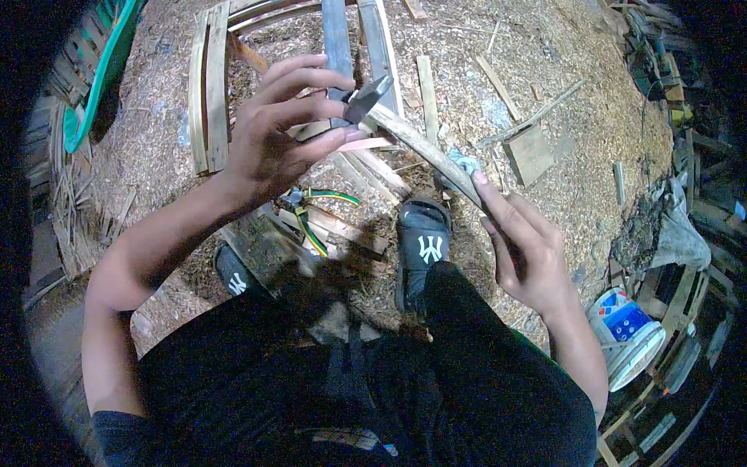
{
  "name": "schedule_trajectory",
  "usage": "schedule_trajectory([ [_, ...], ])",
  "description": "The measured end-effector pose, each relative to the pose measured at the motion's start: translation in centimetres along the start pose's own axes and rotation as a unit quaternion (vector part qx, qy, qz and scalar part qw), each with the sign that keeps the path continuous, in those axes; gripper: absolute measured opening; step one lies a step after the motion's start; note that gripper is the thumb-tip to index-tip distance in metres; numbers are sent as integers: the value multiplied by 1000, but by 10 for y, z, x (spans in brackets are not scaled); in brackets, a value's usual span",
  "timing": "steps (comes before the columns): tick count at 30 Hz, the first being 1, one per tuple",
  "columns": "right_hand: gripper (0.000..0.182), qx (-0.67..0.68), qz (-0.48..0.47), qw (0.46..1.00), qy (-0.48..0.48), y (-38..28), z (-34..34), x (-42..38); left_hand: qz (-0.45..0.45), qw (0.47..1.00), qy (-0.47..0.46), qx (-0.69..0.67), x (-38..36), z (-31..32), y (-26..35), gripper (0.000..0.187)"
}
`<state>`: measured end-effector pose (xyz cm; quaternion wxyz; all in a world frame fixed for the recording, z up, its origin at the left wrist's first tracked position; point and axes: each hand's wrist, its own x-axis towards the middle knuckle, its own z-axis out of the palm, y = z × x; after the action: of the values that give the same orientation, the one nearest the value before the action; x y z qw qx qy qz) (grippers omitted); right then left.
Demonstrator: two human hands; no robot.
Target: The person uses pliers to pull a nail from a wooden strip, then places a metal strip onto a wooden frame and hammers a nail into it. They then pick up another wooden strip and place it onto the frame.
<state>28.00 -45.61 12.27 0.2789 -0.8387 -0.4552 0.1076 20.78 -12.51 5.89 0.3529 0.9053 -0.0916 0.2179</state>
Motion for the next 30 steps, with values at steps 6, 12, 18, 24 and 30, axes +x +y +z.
schedule_trajectory([
  [6, 65, 38, 0, 997, 72, 1, 9, -6, 3, 1000, 1, 9, -1, -1, 1, 17],
  [12, 65, 15, -52, 996, 76, 4, 17, -7, 12, 1000, 5, 16, 0, -2, 0, 22],
  [18, 63, -2, 36, 997, -61, -2, 9, -5, 17, 1000, 9, 13, 3, -2, 0, 34],
  [24, 62, 6, -1, 1000, -15, 1, 12, -5, 2, 1000, 0, 7, 1, -3, -1, 47],
  [30, 60, 31, -37, 997, 57, 7, 21, -9, -40, 998, -19, -35, 0, -8, 6, 54],
])
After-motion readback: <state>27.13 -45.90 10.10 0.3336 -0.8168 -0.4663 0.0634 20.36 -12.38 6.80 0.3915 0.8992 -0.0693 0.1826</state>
